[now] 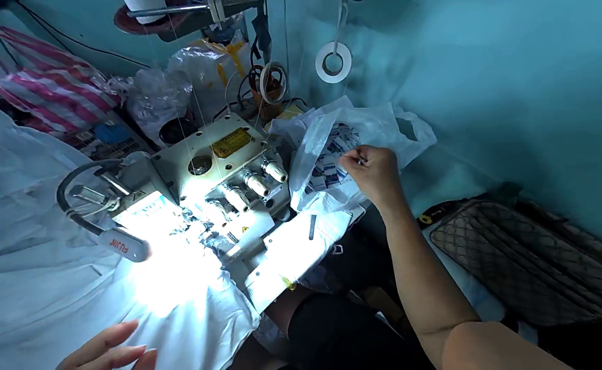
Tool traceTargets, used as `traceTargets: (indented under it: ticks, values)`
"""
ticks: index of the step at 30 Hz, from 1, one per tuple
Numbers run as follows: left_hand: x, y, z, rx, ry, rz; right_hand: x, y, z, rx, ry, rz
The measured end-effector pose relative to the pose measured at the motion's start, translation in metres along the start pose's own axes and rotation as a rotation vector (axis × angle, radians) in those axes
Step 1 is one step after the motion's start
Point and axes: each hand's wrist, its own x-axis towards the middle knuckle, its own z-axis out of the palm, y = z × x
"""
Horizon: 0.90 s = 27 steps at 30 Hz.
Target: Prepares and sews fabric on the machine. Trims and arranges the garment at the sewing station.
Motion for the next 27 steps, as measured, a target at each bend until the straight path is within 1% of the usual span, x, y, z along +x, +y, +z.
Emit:
traceTargets:
  ticks: [1, 2, 4, 6, 7, 8, 10, 12, 13, 16, 17, 18, 19, 20, 21, 23, 25, 27]
  values:
    - [-0.001, 0.001, 0.003, -0.01, -0.006, -0.001, 0.0, 0.0, -0.002, 0.028, 0.029, -0.028]
    - [-0.002, 0.001, 0.007, -0.018, -0.019, -0.001, -0.002, -0.002, -0.003, 0.037, 0.023, -0.037]
    - [-0.005, 0.001, 0.016, -0.03, -0.05, 0.003, -0.009, -0.011, -0.003, -0.061, -0.125, 0.004]
    - [-0.006, 0.002, 0.023, -0.034, -0.081, 0.004, -0.007, -0.02, 0.007, -0.243, -0.335, 0.126]
    - [-0.006, 0.004, 0.026, -0.04, -0.09, 0.0, -0.008, -0.021, 0.015, -0.311, -0.401, 0.165]
    - [-0.008, 0.006, 0.027, -0.044, -0.101, -0.006, -0.01, -0.02, 0.023, -0.344, -0.42, 0.173]
    - [-0.011, 0.007, 0.025, -0.049, -0.11, -0.023, -0.016, -0.013, 0.03, -0.26, -0.323, 0.121]
    - [-0.018, 0.005, 0.018, -0.06, -0.111, -0.039, -0.013, -0.008, 0.023, -0.111, -0.153, 0.05]
    - [-0.021, 0.003, 0.015, -0.063, -0.107, -0.044, -0.01, -0.006, 0.018, -0.088, -0.094, 0.017]
    - [-0.025, 0.003, 0.013, -0.065, -0.099, -0.045, 0.005, -0.004, 0.0, -0.02, -0.118, 0.043]
    - [-0.025, 0.003, 0.015, -0.072, -0.093, -0.037, 0.007, -0.002, -0.004, 0.048, -0.078, 0.018]
    - [-0.026, 0.005, 0.018, -0.082, -0.086, -0.034, 0.008, -0.001, -0.006, 0.151, -0.026, -0.015]
    - [-0.026, 0.008, 0.022, -0.099, -0.078, -0.031, 0.005, -0.002, -0.009, 0.283, -0.013, -0.016]
    - [-0.025, 0.011, 0.028, -0.12, -0.069, -0.025, 0.0, -0.007, -0.011, 0.423, -0.048, -0.006]
    - [-0.023, 0.016, 0.036, -0.144, -0.057, -0.02, -0.008, -0.014, -0.014, 0.553, -0.137, -0.006]
    - [-0.02, 0.023, 0.059, -0.217, -0.032, -0.016, -0.035, -0.033, -0.017, 0.723, -0.428, -0.064]
    - [-0.016, 0.025, 0.083, -0.343, -0.046, -0.054, -0.063, -0.053, -0.007, 0.723, -0.769, -0.226]
    - [-0.016, 0.021, 0.096, -0.473, -0.096, -0.156, -0.089, -0.073, 0.014, 0.649, -1.055, -0.323]
